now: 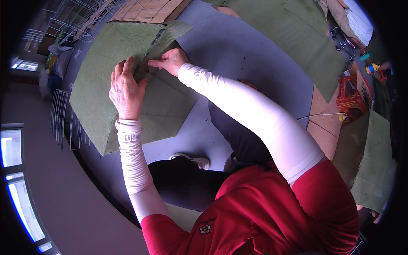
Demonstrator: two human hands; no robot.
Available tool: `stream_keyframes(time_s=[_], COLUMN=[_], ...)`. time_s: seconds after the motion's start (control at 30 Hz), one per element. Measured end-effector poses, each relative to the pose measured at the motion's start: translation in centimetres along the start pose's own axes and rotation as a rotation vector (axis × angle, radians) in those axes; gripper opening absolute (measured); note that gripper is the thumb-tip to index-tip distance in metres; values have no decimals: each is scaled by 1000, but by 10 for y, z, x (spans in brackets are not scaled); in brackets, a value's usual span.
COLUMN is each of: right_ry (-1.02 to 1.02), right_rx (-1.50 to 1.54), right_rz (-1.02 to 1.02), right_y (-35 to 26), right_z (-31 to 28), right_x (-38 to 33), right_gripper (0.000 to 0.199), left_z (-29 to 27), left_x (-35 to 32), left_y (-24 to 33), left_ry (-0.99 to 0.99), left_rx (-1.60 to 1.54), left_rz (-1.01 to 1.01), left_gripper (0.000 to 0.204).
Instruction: The recorder uses a hot glue gun to assemble large green foam blocks in a workshop.
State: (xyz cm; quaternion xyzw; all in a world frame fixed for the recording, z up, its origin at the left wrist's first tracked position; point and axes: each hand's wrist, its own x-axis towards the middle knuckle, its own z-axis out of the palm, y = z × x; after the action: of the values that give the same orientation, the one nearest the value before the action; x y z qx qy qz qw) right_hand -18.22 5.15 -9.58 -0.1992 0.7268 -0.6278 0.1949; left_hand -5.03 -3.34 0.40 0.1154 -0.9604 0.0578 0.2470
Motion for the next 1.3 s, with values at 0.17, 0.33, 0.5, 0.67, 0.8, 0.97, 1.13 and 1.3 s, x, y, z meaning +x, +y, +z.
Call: stream_keyframes(time_s=[0.17, 0.33, 0.5, 0.67, 0.8, 0.97, 1.13, 1.3], right_ry=[-13, -27, 13, -20, -22, -15, -11, -16], right_rx=[9, 20, 18, 11, 7, 20, 39, 18], right_rz=[17, 32, -13, 21, 23, 12, 14, 32], right_y=[-4, -7, 1, -5, -6, -2, -1, -4], right_z=[3, 2, 1, 3, 3, 2, 4, 2], right_x=[0, -3, 3, -3, -4, -1, -1, -3], right_gripper=[49, 50, 51, 51, 51, 51, 52, 51], left_z=[8, 8, 2, 7, 11, -2, 10, 0], left_x=[3, 2, 2, 2, 4, 5, 4, 4], left_y=[2, 11, -8, 6, 9, -17, 2, -16], left_ry=[94, 41, -15, 33, 39, -69, 32, -98], left_rx=[36, 88, 1, 60, 132, -42, 101, -57], left_rz=[-34, -103, 59, -85, -114, 97, -25, 84], left_gripper=[51, 51, 60, 54, 53, 54, 54, 57])
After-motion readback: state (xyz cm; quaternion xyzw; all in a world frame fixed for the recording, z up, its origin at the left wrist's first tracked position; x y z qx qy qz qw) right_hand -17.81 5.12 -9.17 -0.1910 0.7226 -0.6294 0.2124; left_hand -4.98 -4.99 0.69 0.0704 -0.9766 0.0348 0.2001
